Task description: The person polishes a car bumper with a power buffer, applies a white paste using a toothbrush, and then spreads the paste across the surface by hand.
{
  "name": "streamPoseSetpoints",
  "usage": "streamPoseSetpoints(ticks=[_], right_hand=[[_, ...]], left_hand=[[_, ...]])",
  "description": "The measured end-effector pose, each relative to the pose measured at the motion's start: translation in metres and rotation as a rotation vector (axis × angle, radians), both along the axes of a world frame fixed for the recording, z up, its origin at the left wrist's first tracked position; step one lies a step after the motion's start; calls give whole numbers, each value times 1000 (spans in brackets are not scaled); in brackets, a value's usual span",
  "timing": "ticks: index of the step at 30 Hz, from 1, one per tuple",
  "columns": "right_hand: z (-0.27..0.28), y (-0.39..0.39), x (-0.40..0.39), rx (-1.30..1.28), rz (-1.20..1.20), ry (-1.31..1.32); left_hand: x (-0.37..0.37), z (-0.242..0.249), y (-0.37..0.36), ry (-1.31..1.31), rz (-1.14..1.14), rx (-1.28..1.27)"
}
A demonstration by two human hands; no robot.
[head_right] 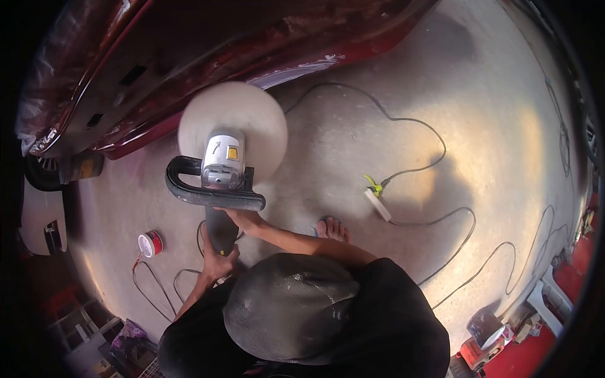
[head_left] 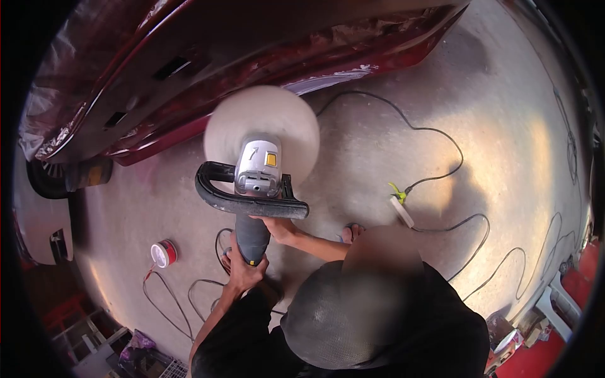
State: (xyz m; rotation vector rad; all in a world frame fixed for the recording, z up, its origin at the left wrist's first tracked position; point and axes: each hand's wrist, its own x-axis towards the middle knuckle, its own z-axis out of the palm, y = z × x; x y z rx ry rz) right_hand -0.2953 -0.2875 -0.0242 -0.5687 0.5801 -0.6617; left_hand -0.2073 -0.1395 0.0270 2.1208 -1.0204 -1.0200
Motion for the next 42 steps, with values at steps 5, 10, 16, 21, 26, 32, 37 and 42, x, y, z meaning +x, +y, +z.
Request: streamPoseSetpoints(ticks=[5, 10, 16, 21, 26, 32, 37, 42], right_hand=[[-13, -9, -22, -34, -148, -32], [-23, -24, -38, 9, -150, -136], [5, -50, -63, 47, -215, -180], [13, -69, -80, -47, -230, -149], [30, -86, -101, -20, -300, -163], [34, -106, -126, 26, -366, -137], [36, -104, -126, 36, -364, -137], [15, -73, -99, 42, -213, -170]], left_hand=[[-8, -11, -16, 54, -184, -104], [-16, 6, -47, 119, -242, -52], [-26, 9, -73, 85, -329, -63], [-43, 30, -100, 105, -328, 66], [-64, 35, -123, 93, -375, 23], [-83, 30, -143, 150, -417, -23], [-81, 31, -143, 139, -423, -1], [-62, 21, -102, 71, -322, -29]])
